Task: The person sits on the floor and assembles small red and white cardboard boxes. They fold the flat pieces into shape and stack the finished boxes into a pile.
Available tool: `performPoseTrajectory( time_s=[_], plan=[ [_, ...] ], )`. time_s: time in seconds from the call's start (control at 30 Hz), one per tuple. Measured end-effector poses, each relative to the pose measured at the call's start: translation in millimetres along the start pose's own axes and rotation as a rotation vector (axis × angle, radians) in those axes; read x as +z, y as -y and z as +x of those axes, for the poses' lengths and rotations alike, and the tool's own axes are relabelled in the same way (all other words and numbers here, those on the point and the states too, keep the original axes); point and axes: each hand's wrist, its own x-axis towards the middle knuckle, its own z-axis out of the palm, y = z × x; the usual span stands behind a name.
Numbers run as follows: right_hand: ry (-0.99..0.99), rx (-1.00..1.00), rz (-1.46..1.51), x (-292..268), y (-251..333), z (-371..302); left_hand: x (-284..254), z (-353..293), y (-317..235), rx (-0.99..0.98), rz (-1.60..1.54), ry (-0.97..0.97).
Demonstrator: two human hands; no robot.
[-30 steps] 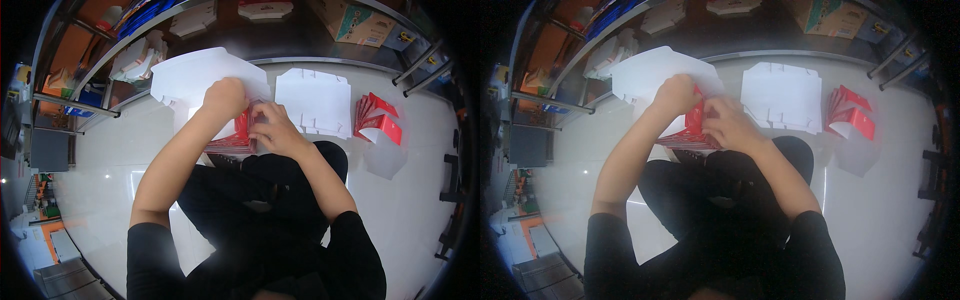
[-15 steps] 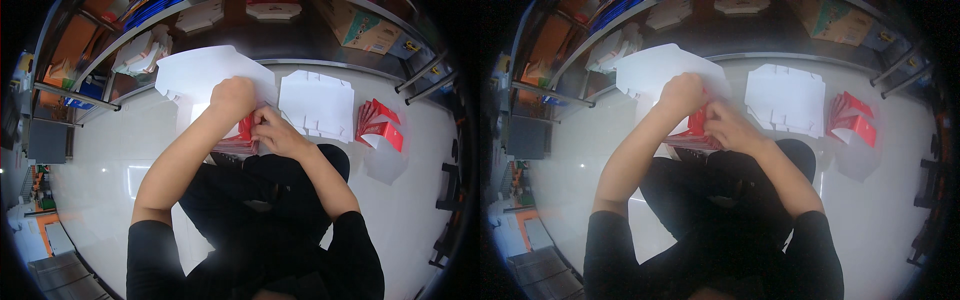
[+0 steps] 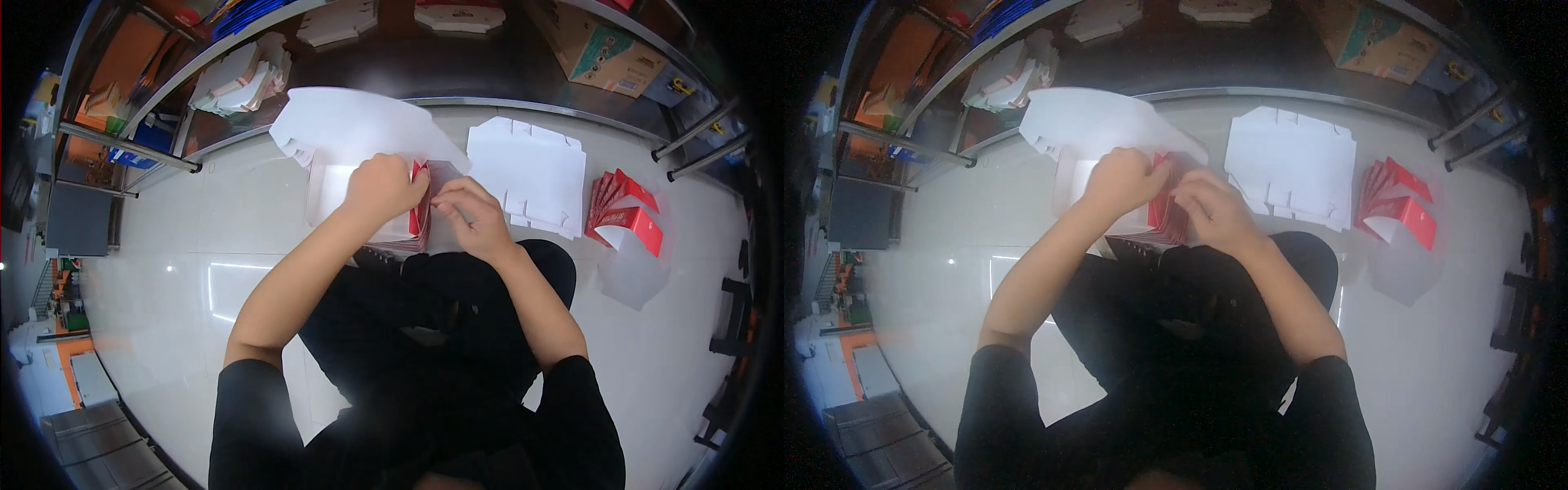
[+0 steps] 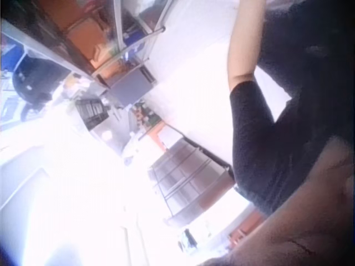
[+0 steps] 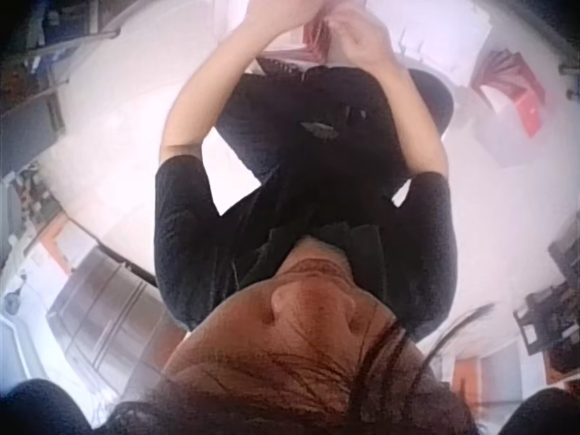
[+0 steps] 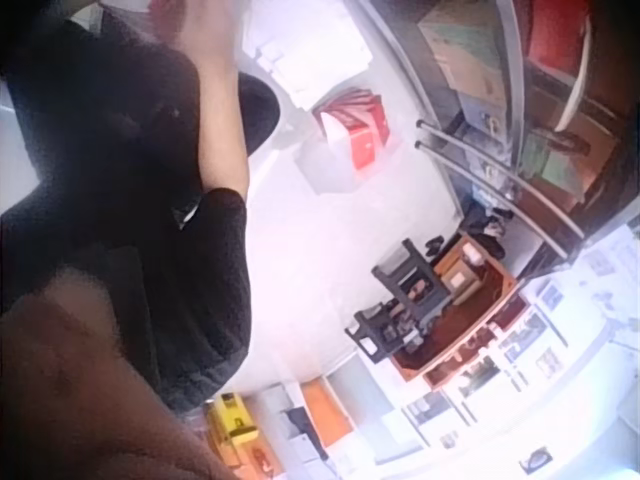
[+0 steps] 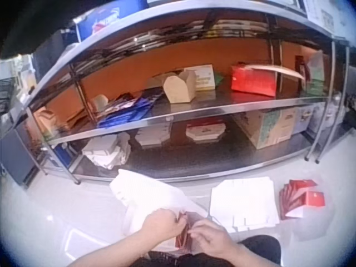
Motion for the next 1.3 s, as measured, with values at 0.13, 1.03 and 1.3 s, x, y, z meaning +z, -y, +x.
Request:
performPoseTrajectory(
  time_s=[0.13,1.03,1.3],
  plan=[
    [-0.161,0.135,0.153,8,27,14,-47,-34,37,-0.084,-0.249,-0.253],
    [-0.283,0.575,0.123,76,14,8,40,-74,132,-0.438,-1.520,0.075],
    [-0.278,0.400,-0.029,76,8,-18,58,-84,113,-0.336,-1.573,-0.063]
  ],
)
